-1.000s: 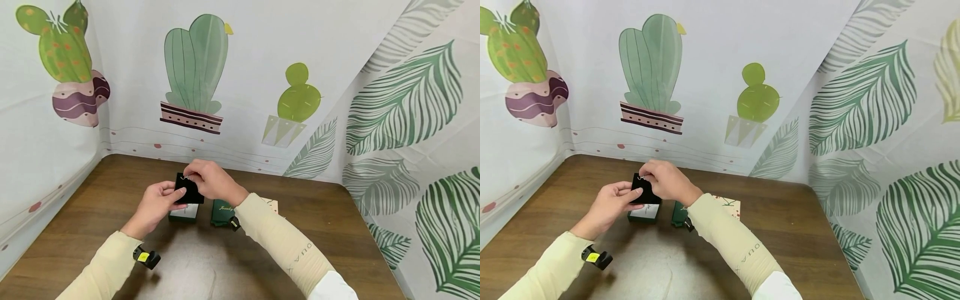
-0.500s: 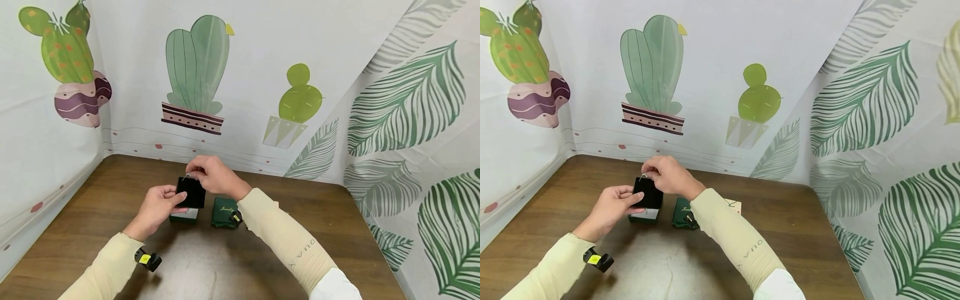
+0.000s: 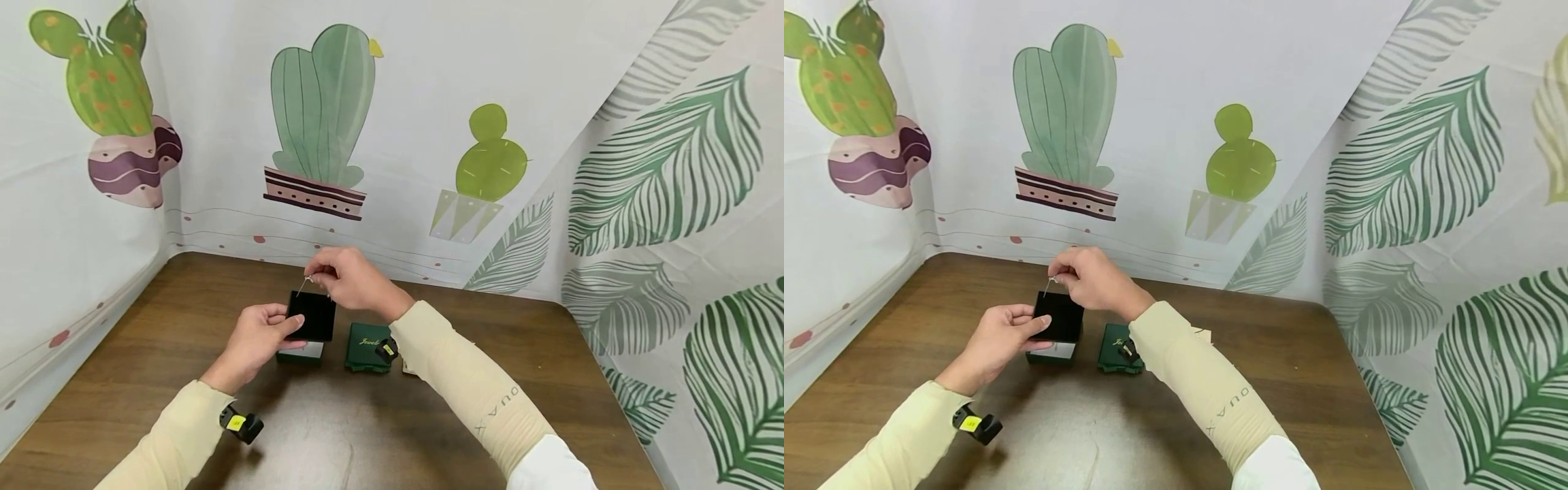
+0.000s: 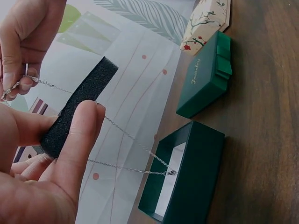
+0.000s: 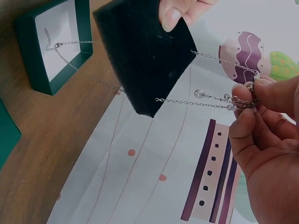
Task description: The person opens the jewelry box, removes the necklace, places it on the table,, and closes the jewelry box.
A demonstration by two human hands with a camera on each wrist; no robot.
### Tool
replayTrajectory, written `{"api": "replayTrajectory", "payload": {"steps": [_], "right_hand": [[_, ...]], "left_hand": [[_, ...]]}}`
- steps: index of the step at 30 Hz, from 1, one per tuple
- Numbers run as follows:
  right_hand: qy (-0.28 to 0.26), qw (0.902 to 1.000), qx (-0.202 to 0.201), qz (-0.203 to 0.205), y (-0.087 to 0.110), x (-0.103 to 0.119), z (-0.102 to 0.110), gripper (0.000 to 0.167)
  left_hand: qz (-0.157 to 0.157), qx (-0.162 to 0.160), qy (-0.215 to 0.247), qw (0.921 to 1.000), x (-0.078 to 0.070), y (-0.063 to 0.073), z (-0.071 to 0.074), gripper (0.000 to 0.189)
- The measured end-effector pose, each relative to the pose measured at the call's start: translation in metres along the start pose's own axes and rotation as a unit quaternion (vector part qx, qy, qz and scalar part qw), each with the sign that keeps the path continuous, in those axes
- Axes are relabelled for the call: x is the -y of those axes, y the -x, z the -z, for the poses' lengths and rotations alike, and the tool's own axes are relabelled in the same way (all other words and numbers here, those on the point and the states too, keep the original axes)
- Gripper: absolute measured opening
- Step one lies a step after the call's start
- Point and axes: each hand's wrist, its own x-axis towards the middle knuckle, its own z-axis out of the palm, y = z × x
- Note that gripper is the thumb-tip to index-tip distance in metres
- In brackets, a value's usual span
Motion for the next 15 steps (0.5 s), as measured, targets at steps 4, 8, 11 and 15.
{"api": "replayTrajectory", "payload": {"steps": [4, 8, 11, 15], "right_hand": [[0.0, 1.0, 0.007, -0.006, -0.0013, 0.0006, 0.002, 0.016], [-0.006, 0.9998, 0.011, -0.012, -0.0027, 0.0018, 0.0042, 0.016], [-0.005, 0.9999, 0.01, -0.012, -0.0039, 0.0031, 0.0058, 0.015], [0.001, 1.0, 0.006, -0.007, -0.0056, 0.0042, 0.0074, 0.015]], "left_hand": [[0.003, 0.001, -0.007, 1.0, -0.0004, -0.0002, 0.0007, 0.037], [0.004, 0.0, -0.008, 1.0, -0.0021, -0.0008, 0.0019, 0.036], [0.006, -0.001, -0.008, 1.0, -0.0025, -0.0015, 0.003, 0.036], [0.011, -0.002, -0.008, 0.9999, -0.0012, -0.0025, 0.0041, 0.036]]}}
